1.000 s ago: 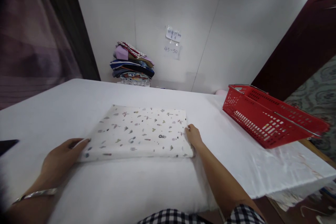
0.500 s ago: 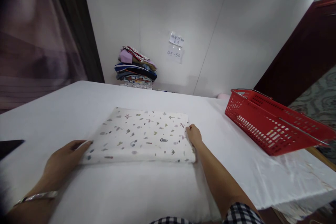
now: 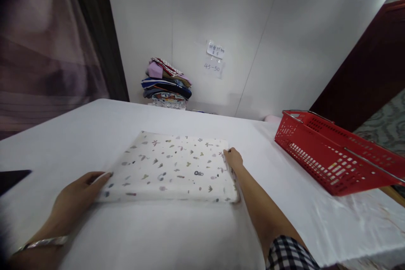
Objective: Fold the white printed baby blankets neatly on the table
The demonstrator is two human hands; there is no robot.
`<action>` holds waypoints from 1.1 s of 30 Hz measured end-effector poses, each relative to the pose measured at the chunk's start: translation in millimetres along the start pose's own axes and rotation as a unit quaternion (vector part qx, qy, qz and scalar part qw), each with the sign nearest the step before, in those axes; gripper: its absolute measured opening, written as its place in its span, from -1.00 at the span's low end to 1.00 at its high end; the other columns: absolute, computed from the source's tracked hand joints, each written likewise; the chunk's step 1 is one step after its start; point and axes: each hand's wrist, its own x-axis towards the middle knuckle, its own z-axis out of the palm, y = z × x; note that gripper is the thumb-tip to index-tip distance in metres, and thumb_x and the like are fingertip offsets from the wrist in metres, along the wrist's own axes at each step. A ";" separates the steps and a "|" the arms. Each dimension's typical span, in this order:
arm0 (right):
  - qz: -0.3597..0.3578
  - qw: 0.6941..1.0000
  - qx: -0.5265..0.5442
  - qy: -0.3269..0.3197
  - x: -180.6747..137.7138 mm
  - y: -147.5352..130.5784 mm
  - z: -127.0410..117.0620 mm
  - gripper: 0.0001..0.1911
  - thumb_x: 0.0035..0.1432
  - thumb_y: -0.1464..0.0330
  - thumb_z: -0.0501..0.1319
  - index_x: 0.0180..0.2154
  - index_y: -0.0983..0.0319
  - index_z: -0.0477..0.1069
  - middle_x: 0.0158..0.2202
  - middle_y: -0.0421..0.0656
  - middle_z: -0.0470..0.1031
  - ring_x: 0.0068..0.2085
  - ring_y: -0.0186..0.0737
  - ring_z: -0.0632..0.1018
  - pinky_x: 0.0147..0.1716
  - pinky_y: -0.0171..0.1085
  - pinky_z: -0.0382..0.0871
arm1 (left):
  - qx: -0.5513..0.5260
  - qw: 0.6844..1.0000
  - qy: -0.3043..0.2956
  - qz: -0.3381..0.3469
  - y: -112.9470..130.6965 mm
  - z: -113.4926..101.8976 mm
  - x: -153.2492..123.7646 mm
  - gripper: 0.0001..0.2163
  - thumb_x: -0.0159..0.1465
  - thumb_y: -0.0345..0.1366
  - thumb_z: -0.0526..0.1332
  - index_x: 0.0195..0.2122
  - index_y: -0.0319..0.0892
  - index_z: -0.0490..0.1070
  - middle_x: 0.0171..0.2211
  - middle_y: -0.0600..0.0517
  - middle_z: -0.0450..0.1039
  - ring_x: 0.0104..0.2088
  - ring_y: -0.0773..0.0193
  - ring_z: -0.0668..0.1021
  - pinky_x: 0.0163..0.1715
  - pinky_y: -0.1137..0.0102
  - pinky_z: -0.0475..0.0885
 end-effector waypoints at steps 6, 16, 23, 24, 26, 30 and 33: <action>-0.013 1.000 -0.006 -0.013 8.5 -2.5 -3.2 -0.53 0.20 0.08 -0.02 -0.13 0.30 0.41 -0.12 0.04 0.50 -0.10 -0.06 0.50 -0.22 -0.27 0.28 | -0.004 1.000 0.007 0.000 -1.5 2.3 2.5 -0.59 0.11 0.11 0.05 -0.18 -0.02 0.42 -0.33 0.04 0.50 -0.28 0.09 0.50 -0.33 0.35 0.34; 0.006 0.999 -0.030 0.016 16.4 -15.5 3.0 -0.59 0.20 0.18 0.00 -0.01 0.27 0.28 -0.09 0.04 0.47 -0.11 -0.08 0.50 -0.23 -0.25 0.30 | -0.029 0.999 0.025 -0.002 -4.0 5.8 3.2 -0.58 0.11 0.13 0.04 -0.21 -0.04 0.44 -0.34 0.03 0.50 -0.30 0.09 0.50 -0.34 0.34 0.34; -0.107 0.991 -0.057 0.059 0.7 -25.2 -2.6 -0.36 0.20 0.22 -0.04 0.24 0.38 -0.06 0.19 0.17 0.17 0.18 0.10 0.23 0.05 -0.03 0.17 | -0.051 0.997 0.051 0.027 -9.5 14.4 0.2 -0.66 0.16 0.01 0.05 -0.22 -0.07 0.45 -0.30 0.01 0.51 -0.27 0.14 0.50 -0.33 0.38 0.31; -0.165 0.981 -0.065 0.077 -0.5 -28.0 0.7 -0.36 0.21 0.22 -0.06 0.25 0.38 -0.08 0.23 0.15 0.10 0.22 0.08 0.16 0.10 -0.03 0.11 | -0.054 0.997 0.054 0.031 -10.3 15.3 -0.3 -0.67 0.17 0.00 0.05 -0.23 -0.08 0.45 -0.30 0.01 0.51 -0.27 0.16 0.50 -0.33 0.39 0.30; -0.262 0.958 -0.085 0.080 -2.5 -32.3 11.9 -0.37 0.23 0.18 -0.11 0.25 0.34 -0.05 0.29 0.06 0.01 0.28 -0.01 0.05 0.18 -0.05 -0.01 | -0.061 0.995 0.063 0.037 -11.7 16.7 -1.2 -0.68 0.18 -0.02 0.05 -0.23 -0.08 0.45 -0.31 0.01 0.51 -0.28 0.18 0.50 -0.34 0.40 0.29; -0.288 0.946 -0.144 -0.024 -5.9 -34.4 37.5 -0.37 0.24 0.08 -0.18 0.25 0.23 0.02 0.32 -0.06 -0.06 0.31 -0.05 -0.04 0.21 0.07 -0.11 | -0.068 0.995 0.068 0.040 -13.4 17.8 -3.0 -0.71 0.19 -0.05 0.06 -0.25 -0.08 0.45 -0.33 0.02 0.51 -0.30 0.20 0.49 -0.36 0.40 0.27; -0.269 0.947 -0.166 -0.049 -8.1 -36.8 43.0 -0.37 0.25 0.06 -0.21 0.25 0.20 0.04 0.32 -0.07 -0.08 0.31 -0.03 -0.04 0.20 0.11 -0.11 | -0.070 0.995 0.066 0.040 -13.9 17.7 -3.9 -0.73 0.20 -0.07 0.06 -0.27 -0.08 0.45 -0.34 0.03 0.50 -0.31 0.21 0.49 -0.37 0.40 0.26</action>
